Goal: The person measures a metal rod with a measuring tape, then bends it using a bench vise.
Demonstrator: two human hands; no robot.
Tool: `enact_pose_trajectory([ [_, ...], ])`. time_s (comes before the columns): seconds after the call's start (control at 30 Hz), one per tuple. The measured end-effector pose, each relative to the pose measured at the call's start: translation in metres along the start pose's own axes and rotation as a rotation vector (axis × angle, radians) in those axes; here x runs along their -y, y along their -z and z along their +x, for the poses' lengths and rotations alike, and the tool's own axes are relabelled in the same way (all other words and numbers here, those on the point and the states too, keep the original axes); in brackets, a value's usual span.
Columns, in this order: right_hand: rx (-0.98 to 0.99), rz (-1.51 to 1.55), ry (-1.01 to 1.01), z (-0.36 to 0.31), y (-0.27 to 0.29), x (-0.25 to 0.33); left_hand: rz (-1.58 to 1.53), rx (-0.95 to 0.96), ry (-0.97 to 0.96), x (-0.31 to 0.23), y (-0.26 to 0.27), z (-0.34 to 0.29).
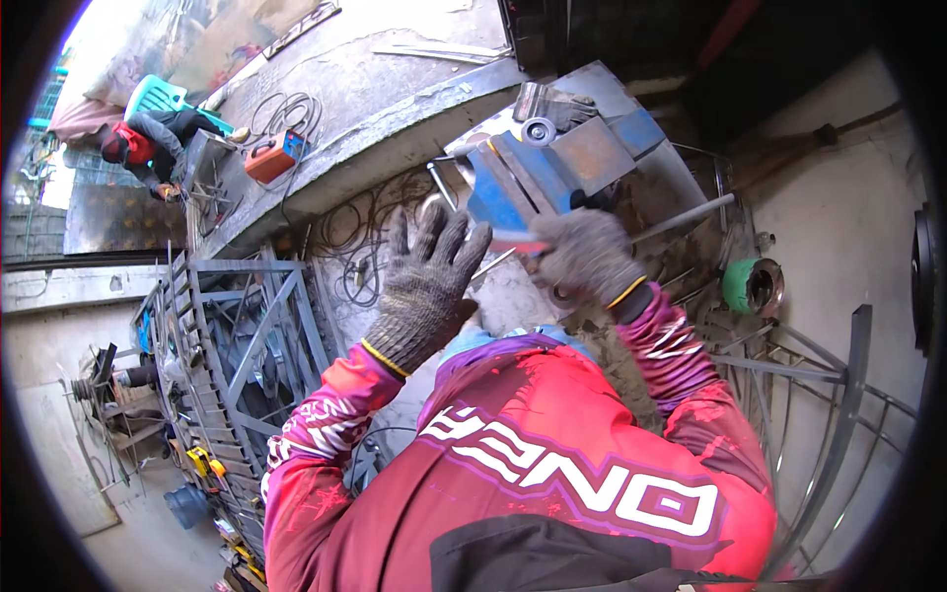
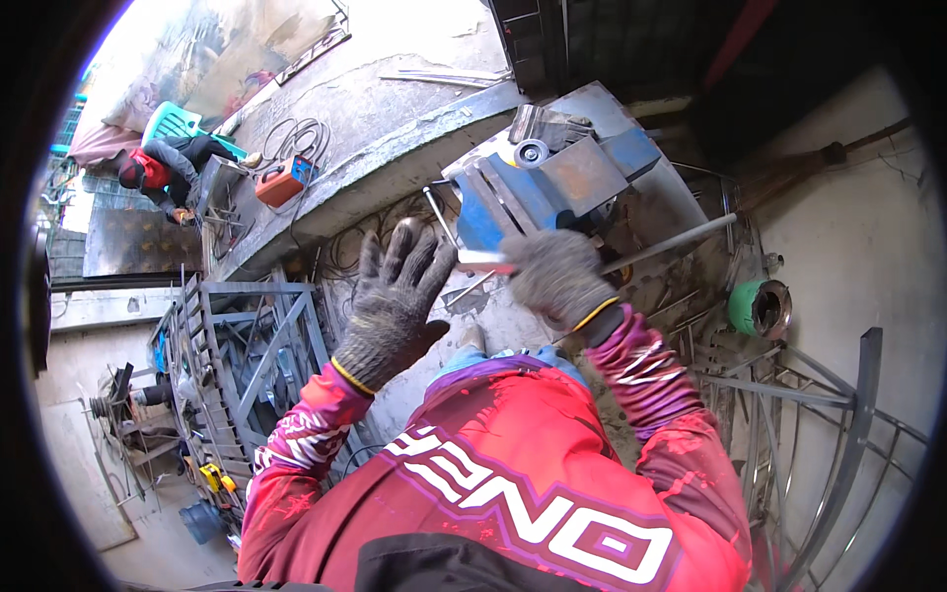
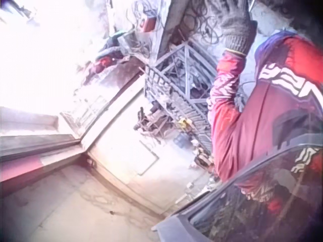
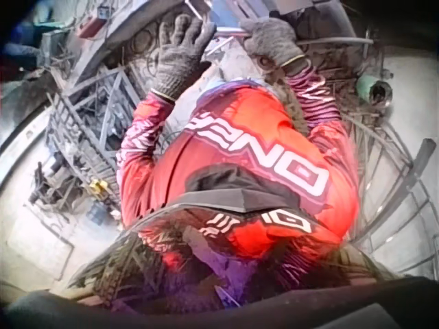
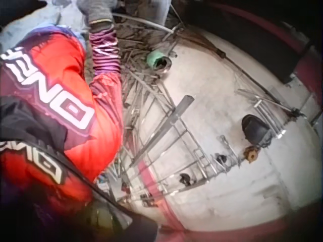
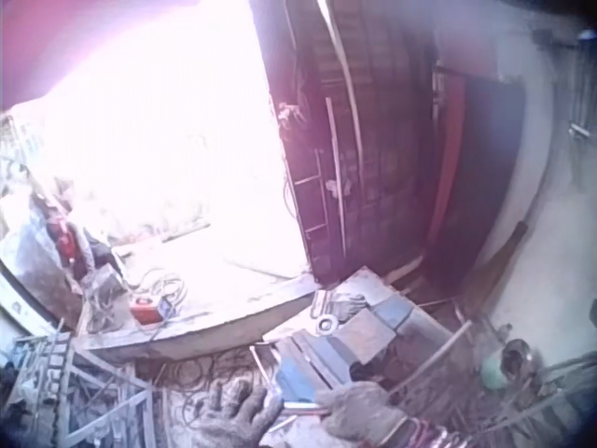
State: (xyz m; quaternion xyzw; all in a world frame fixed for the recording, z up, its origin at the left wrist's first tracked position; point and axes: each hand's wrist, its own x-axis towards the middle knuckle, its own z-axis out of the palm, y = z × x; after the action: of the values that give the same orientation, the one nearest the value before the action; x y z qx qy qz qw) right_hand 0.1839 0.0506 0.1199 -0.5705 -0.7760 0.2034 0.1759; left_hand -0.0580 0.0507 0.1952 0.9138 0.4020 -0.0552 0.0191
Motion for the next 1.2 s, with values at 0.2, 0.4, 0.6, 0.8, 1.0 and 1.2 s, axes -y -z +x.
enact_pose_trajectory([
  [0.2, 0.407, -0.086, 0.138, 0.009, -0.095, 0.114, -0.229, 0.403, 0.191, 0.055, -0.121, -0.09],
  [0.4, -0.146, 0.018, -0.003, 0.002, -0.161, 0.143, -0.543, 0.243, 0.385, 0.102, -0.272, -0.159],
  [0.6, -0.362, 0.225, -0.401, -0.068, -0.188, 0.109, -0.615, 0.332, 0.354, 0.102, -0.3, -0.117],
  [0.8, -0.304, 0.258, -0.597, -0.093, -0.178, 0.094, -0.602, 0.357, 0.275, 0.101, -0.297, -0.1],
  [1.0, -0.331, 0.342, -0.642, -0.089, -0.159, 0.066, -0.59, 0.382, 0.273, 0.081, -0.27, -0.063],
  [1.2, -0.408, 0.376, -0.651, -0.075, -0.127, 0.012, -0.636, 0.338, 0.282, 0.047, -0.213, -0.003],
])
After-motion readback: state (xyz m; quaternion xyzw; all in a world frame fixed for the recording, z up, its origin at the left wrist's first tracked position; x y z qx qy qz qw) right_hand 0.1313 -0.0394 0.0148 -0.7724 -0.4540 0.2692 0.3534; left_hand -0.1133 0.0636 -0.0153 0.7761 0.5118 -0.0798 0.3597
